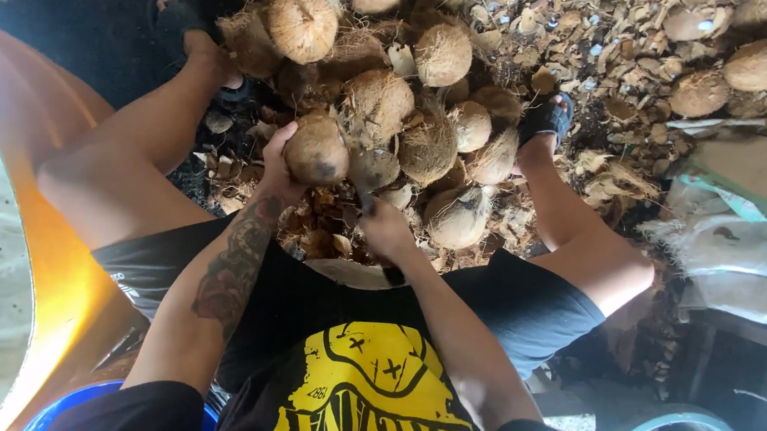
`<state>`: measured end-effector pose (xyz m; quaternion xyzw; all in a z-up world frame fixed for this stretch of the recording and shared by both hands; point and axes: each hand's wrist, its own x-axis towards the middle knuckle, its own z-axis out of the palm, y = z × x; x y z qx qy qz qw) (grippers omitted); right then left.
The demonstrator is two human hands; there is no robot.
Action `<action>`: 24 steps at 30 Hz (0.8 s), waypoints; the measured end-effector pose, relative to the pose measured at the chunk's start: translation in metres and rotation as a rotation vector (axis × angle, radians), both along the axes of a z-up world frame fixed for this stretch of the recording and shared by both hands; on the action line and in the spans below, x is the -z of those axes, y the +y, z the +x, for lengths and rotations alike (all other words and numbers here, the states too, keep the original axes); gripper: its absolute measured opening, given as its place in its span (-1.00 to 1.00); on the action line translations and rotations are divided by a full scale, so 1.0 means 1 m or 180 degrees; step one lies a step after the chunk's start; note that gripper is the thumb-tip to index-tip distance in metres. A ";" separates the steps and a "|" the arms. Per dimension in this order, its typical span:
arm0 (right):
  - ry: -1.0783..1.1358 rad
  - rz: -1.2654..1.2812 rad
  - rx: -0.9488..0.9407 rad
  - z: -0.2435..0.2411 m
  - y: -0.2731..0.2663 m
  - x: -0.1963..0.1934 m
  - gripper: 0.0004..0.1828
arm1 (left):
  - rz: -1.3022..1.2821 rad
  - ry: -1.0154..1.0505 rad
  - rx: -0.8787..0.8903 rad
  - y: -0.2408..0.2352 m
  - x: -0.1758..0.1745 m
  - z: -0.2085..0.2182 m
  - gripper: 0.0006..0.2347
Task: The person sits on the ground and uses a machete to peel the husk off a coconut. After removing the husk, the person places the peeled coconut into a white perforated basin.
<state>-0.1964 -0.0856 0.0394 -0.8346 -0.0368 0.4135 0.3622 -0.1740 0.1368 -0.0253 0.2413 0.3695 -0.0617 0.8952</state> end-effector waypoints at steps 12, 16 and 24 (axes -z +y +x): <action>-0.2001 0.1970 0.0203 -0.020 -0.007 -0.037 -0.84 | -0.0307 -0.0377 -0.0018 0.010 0.013 0.009 -0.35; -0.2431 0.1837 -0.0118 -0.021 -0.005 0.000 -0.75 | -0.0387 0.0045 -0.0299 0.003 0.009 -0.002 -0.40; 0.0082 0.0872 0.0111 0.009 -0.012 -0.032 -0.92 | -0.0349 0.0013 -0.0277 -0.010 -0.004 0.005 -0.35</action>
